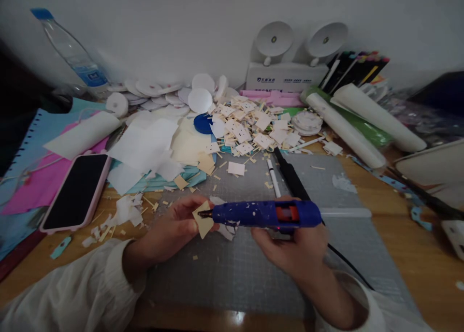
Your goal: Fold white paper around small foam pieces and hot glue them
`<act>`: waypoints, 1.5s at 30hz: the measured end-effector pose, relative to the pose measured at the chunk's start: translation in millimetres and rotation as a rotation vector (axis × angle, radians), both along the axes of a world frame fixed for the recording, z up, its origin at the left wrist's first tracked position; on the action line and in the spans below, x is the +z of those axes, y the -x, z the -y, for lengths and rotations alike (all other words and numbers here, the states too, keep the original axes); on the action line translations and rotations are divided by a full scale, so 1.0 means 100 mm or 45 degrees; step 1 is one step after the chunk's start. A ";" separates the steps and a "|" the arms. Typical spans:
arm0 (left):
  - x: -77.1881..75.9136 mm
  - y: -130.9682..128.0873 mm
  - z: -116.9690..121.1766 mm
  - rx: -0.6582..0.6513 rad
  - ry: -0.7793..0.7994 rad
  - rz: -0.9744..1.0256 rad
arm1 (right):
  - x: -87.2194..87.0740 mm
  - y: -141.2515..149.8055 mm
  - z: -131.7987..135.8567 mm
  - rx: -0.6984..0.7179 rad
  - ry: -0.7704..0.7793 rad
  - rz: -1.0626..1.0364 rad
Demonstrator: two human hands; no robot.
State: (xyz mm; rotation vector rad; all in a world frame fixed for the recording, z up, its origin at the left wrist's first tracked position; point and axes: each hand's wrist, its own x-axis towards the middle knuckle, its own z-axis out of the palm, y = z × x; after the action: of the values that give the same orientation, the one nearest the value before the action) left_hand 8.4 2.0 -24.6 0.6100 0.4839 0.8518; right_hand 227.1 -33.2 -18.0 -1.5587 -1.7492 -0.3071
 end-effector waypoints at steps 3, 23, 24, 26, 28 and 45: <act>-0.02 0.01 0.00 -0.032 -0.046 0.023 | 0.03 0.02 -0.01 0.004 -0.008 0.007; 0.00 0.00 0.00 -0.029 -0.049 -0.011 | 0.05 0.03 0.01 -0.030 0.109 0.031; 0.01 0.00 0.00 -0.029 -0.051 -0.008 | 0.05 0.03 0.02 -0.015 0.115 0.027; 0.01 0.00 0.00 -0.026 -0.059 -0.010 | 0.04 0.02 0.02 0.000 0.120 0.029; 0.01 0.00 0.00 -0.023 -0.055 -0.010 | 0.03 0.02 0.02 -0.005 0.104 0.028; -0.02 0.02 0.01 0.011 -0.029 -0.084 | 0.08 0.00 -0.01 -0.023 0.215 -0.091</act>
State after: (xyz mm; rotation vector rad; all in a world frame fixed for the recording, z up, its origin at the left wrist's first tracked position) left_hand 6.2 1.0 -26.9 0.6590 0.5374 0.8485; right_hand 226.7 -32.4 -10.0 -1.6840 -1.7438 -0.1133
